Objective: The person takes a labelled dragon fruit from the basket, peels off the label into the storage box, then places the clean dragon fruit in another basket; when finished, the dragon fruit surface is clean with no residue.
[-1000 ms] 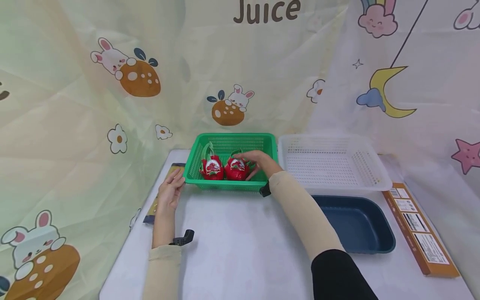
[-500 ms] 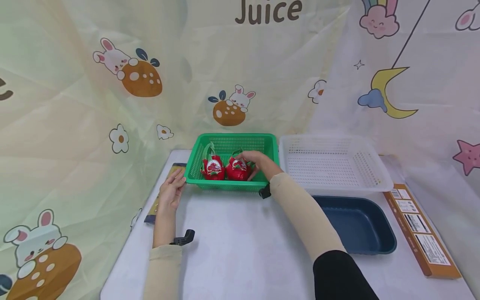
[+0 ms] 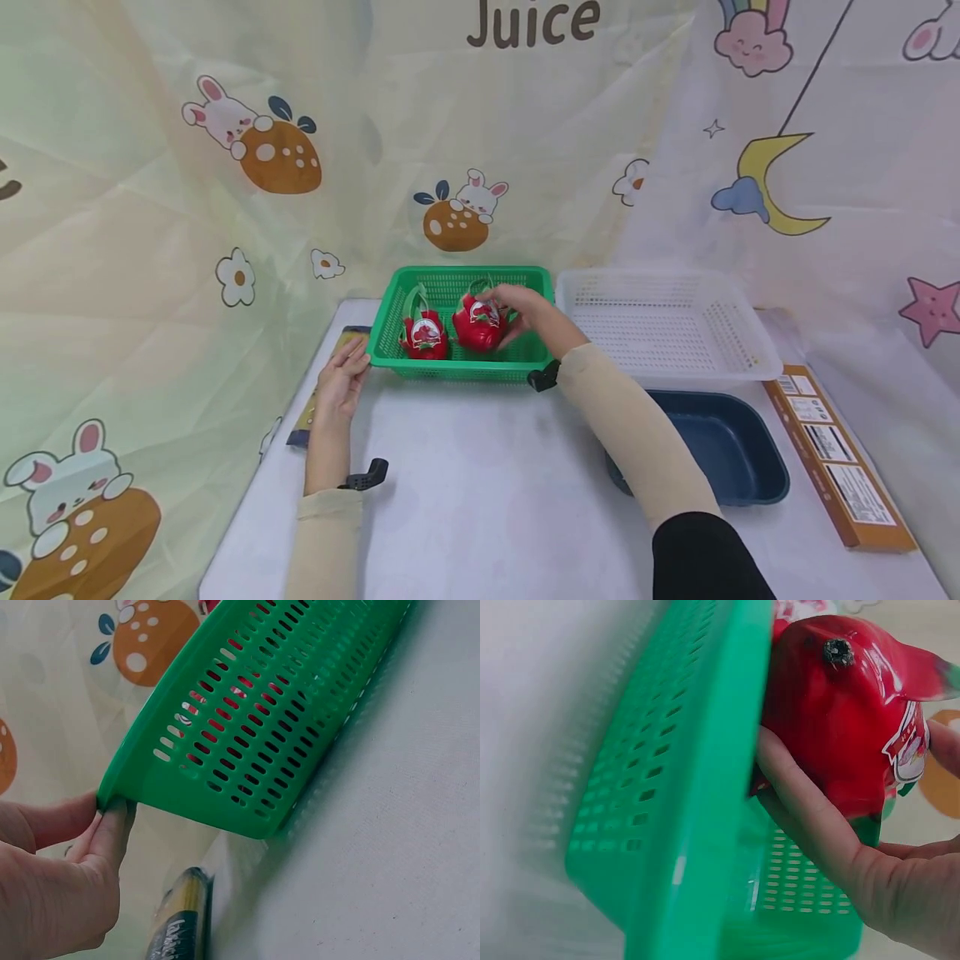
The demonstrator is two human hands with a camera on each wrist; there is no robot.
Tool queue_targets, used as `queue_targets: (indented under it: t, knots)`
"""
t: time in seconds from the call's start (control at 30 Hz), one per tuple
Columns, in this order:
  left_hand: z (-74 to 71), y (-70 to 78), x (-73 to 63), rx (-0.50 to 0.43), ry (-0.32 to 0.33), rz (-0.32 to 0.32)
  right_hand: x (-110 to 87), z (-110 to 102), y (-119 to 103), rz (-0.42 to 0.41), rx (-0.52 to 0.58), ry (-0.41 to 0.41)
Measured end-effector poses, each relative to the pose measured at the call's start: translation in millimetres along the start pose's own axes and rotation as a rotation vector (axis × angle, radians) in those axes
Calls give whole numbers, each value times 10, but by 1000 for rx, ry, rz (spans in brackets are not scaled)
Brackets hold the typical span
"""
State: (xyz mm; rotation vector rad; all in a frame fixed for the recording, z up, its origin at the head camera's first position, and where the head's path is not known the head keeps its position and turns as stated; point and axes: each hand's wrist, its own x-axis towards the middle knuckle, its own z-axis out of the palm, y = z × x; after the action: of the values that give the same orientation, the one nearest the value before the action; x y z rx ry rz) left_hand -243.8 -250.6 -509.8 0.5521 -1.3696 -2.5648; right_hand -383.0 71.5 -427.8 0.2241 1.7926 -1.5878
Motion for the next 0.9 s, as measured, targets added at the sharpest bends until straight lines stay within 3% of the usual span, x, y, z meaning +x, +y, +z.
queue_targets:
  t: [0.4, 0.73, 0.9]
  knots:
    - [2, -2, -20, -16, 1, -7, -338, -1, -60, -97, 20, -68]
    - [-12, -5, -45, 19, -36, 1, -658, -2, 54, -148, 53, -158]
    - [-15, -12, -23, 1, -42, -2, -831, -4, 178, -194, 62, -161]
